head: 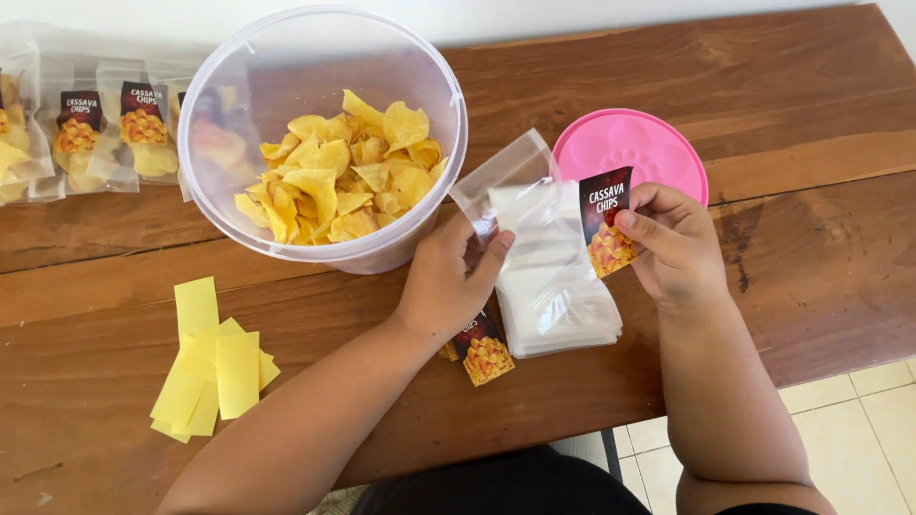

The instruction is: Manually filling small plastic bags with cassava chips from a large container and organizing them on a table.

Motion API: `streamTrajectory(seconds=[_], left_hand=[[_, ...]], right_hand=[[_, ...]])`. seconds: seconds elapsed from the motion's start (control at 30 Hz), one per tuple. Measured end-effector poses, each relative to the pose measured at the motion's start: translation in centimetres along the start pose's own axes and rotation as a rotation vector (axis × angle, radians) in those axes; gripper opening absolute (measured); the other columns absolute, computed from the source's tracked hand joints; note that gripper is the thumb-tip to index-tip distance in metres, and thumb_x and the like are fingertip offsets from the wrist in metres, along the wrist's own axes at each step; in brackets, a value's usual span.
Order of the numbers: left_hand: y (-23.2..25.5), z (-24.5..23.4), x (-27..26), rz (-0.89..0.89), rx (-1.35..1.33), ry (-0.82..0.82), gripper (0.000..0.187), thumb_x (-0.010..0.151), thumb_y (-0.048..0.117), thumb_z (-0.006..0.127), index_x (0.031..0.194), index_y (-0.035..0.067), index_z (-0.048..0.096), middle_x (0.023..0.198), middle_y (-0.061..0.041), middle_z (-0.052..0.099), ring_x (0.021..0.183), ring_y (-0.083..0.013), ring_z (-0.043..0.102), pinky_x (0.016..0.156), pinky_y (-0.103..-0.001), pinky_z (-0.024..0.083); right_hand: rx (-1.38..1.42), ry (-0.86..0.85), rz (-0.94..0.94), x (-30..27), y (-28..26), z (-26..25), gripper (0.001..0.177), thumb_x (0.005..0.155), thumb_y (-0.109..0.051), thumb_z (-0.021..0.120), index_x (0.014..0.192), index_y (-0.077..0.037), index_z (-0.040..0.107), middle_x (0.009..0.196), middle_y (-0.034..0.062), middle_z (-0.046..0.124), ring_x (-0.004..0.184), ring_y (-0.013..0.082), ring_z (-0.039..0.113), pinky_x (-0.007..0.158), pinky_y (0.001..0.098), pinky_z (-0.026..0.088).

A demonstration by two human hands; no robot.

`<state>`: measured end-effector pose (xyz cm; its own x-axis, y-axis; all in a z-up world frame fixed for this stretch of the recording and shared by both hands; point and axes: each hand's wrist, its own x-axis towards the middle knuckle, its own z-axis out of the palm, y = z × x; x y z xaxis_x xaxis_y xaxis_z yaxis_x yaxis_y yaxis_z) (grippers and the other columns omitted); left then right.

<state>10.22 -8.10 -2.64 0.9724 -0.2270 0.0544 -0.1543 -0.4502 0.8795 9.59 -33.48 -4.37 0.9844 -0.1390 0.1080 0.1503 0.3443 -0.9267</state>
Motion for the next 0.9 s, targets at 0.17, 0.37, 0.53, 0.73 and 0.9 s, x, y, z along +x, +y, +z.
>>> streamTrajectory(seconds=[0.17,0.37,0.53,0.73,0.9], left_hand=[[0.5,-0.2,-0.2,0.119,-0.507,0.002,0.018,0.103,0.021,0.056,0.107,0.004,0.056,0.109,-0.017,0.068,0.100,-0.0254,0.073,0.081,-0.035,0.062],[0.4,1.0,-0.6,0.045,-0.595,0.024,0.019,0.105,0.022,0.051,0.103,0.003,0.050,0.104,-0.021,0.072,0.098,-0.0215,0.071,0.085,-0.036,0.060],[0.2,1.7,-0.9,0.101,-0.775,-0.041,0.016,0.105,0.021,0.050,0.100,0.006,0.048,0.117,-0.022,0.072,0.112,-0.0250,0.069,0.095,-0.038,0.057],[1.2,1.5,-1.8,0.092,-1.036,-0.145,0.004,0.103,0.012,0.051,0.106,0.010,0.048,0.125,-0.020,0.070,0.122,-0.0278,0.064,0.098,-0.040,0.055],[1.0,1.6,-1.9,0.077,-1.046,-0.219,0.036,0.105,0.009,0.043,0.141,0.010,0.048,0.131,-0.019,0.067,0.126,-0.0252,0.060,0.102,-0.038,0.052]], right_hand=[[-0.042,-0.062,-0.088,0.3,0.6,-0.5,0.009,0.089,0.005,0.070,0.092,0.004,0.061,0.072,0.0119,0.061,0.061,0.0201,0.069,0.053,0.0265,0.058],[-0.479,-0.051,-0.251,-2.7,-0.6,0.1,0.017,0.081,0.004,0.081,0.091,0.005,0.068,0.077,0.0133,0.066,0.067,0.0130,0.062,0.060,0.0255,0.055],[-0.438,-0.017,-0.096,-5.0,-2.1,3.3,0.014,0.078,0.006,0.081,0.084,0.006,0.068,0.069,0.0137,0.063,0.064,0.0125,0.060,0.059,0.0254,0.056],[-0.453,-0.024,-0.040,-5.6,-2.7,3.2,0.014,0.075,0.006,0.082,0.083,0.006,0.069,0.067,0.0134,0.062,0.065,0.0120,0.060,0.060,0.0262,0.057],[-0.487,-0.067,-0.145,-6.1,-3.1,3.0,0.016,0.076,0.006,0.082,0.081,0.006,0.067,0.074,0.0156,0.063,0.065,0.0127,0.057,0.056,0.0247,0.055]])
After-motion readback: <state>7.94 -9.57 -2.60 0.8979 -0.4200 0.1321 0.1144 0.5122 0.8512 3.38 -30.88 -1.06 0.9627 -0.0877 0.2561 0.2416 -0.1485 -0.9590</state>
